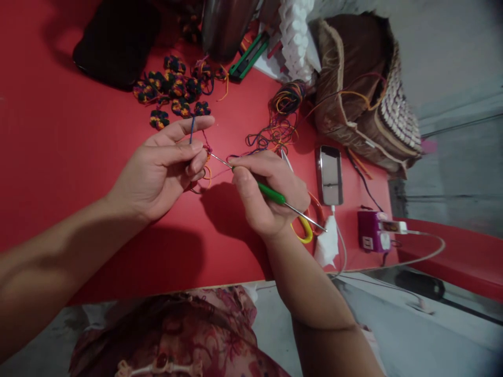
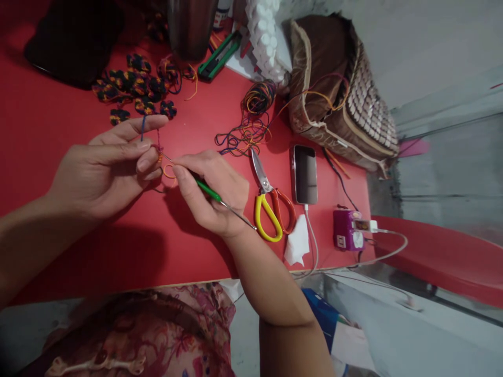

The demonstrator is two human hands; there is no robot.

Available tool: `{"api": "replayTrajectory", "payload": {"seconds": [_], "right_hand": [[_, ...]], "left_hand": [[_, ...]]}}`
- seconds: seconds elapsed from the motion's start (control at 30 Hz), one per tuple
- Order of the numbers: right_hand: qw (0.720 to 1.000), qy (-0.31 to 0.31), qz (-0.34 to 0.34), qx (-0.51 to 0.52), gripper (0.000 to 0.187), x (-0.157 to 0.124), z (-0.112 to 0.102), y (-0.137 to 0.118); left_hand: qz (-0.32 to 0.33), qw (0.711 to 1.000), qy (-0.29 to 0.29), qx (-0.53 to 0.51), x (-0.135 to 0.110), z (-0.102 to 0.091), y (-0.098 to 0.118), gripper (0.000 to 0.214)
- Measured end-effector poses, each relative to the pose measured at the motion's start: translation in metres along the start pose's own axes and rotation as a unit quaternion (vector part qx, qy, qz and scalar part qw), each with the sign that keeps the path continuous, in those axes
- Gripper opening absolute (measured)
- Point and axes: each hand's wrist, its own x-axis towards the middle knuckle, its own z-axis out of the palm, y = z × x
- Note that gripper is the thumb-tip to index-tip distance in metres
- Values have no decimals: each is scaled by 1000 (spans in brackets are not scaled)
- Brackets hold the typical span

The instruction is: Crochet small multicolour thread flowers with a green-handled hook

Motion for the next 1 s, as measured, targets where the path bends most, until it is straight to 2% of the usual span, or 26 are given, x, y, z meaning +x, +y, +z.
{"api": "replayTrajectory", "payload": {"seconds": [0.13, 0.27, 0.33, 0.47, 0.53, 0.67, 0.77, 0.9, 1.0], "right_hand": [[1000, -10, -4, -5, 20, 1, -1, -1], [995, -77, 14, -61, 21, -2, -5, -4], [987, -132, 53, -74, 20, -4, -7, -5], [955, -215, 186, -91, 21, -10, -7, -7], [955, -200, 187, -114, 24, -13, -6, -8], [975, -116, 71, -176, 27, -19, 1, -8], [980, -85, 49, -174, 25, -18, 6, -9], [992, -64, 80, -74, 20, -10, 4, -12], [987, -26, 161, 16, 19, -4, -2, -14]], "left_hand": [[-13, 1000, -5, -13, 0, 0, 0, 22], [-52, 998, -12, -35, -1, 0, -2, 25], [-65, 996, 3, -61, -1, 2, -4, 27], [-72, 992, 25, -97, -3, 6, -8, 30], [-59, 995, 16, -83, -4, 7, -8, 32], [-11, 999, 1, -42, -6, 6, -8, 32], [-2, 1000, -3, -15, -7, 6, -7, 33], [-6, 1000, 16, 19, -5, 8, -3, 32], [-21, 999, 9, 32, -2, 5, -1, 27]]}}
